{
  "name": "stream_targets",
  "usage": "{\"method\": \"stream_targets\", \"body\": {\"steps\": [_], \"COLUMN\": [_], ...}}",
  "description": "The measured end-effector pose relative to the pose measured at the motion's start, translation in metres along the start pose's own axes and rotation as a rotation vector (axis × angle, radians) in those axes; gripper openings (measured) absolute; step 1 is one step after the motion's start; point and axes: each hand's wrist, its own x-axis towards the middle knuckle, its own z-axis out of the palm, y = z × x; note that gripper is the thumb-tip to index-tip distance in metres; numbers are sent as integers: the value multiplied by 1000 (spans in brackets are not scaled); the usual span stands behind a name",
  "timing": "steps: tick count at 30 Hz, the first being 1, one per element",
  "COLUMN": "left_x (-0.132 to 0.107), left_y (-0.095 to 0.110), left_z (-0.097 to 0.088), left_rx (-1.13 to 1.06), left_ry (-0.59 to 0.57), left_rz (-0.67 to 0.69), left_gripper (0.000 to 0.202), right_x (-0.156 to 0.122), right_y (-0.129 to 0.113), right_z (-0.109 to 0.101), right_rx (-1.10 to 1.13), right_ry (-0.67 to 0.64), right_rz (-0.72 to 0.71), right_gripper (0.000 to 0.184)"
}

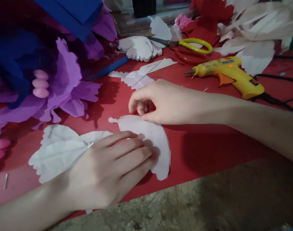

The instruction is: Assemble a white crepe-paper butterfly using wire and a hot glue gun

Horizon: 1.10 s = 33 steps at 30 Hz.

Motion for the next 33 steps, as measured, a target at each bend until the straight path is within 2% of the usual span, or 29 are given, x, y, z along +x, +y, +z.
{"method": "stream_targets", "body": {"steps": [33], "left_x": [-3], "left_y": [3], "left_z": [1], "left_rx": [15], "left_ry": [-55], "left_rz": [10], "left_gripper": [21], "right_x": [-1], "right_y": [4], "right_z": [-1], "right_rx": [-132], "right_ry": [1], "right_rz": [-81], "right_gripper": [31]}}
